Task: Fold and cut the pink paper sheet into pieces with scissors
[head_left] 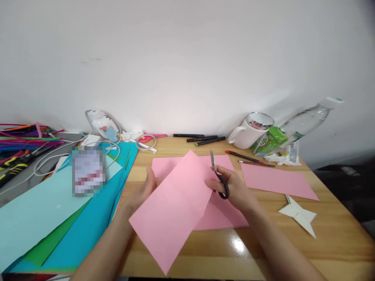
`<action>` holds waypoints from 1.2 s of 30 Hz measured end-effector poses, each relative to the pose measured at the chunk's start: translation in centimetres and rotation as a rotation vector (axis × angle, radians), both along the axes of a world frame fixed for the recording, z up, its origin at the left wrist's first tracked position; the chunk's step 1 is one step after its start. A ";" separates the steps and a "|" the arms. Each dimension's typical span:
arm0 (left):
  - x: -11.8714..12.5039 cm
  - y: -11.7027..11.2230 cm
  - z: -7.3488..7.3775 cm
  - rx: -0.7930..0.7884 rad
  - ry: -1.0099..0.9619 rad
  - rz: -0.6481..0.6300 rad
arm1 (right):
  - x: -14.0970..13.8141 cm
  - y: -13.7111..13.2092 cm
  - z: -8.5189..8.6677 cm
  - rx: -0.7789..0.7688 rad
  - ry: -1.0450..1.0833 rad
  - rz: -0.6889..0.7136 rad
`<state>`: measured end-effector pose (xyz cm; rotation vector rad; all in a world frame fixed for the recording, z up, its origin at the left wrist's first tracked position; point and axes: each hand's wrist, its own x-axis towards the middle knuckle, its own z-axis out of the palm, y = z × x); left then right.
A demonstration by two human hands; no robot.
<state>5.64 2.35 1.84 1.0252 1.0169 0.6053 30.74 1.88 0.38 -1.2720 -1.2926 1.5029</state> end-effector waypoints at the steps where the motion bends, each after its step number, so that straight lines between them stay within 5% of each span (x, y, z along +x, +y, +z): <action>1: 0.0 0.1 -0.1 -0.040 -0.099 -0.074 | 0.0 -0.1 0.0 -0.016 -0.023 0.031; 4: 0.3 0.3 -0.6 -0.110 -0.238 -0.240 | 0.0 -0.1 0.0 -0.028 -0.054 0.056; 7: 0.6 0.4 -0.9 -0.102 -0.126 -0.246 | 0.7 0.1 0.2 -0.007 -0.060 0.086; 11: 0.1 0.7 -0.6 -0.077 -0.111 -0.063 | 2.8 0.5 1.4 0.038 -0.034 0.357; 16: -0.4 1.1 0.9 -0.030 -0.040 0.154 | 3.5 -0.3 2.8 -0.167 -0.035 0.795; 27: 0.5 0.9 3.8 0.130 0.120 0.013 | 1.2 -1.1 2.1 -0.256 0.093 0.745; 36: -0.5 1.8 2.2 0.379 0.327 -0.064 | 0.4 -0.8 0.8 -0.314 0.172 0.724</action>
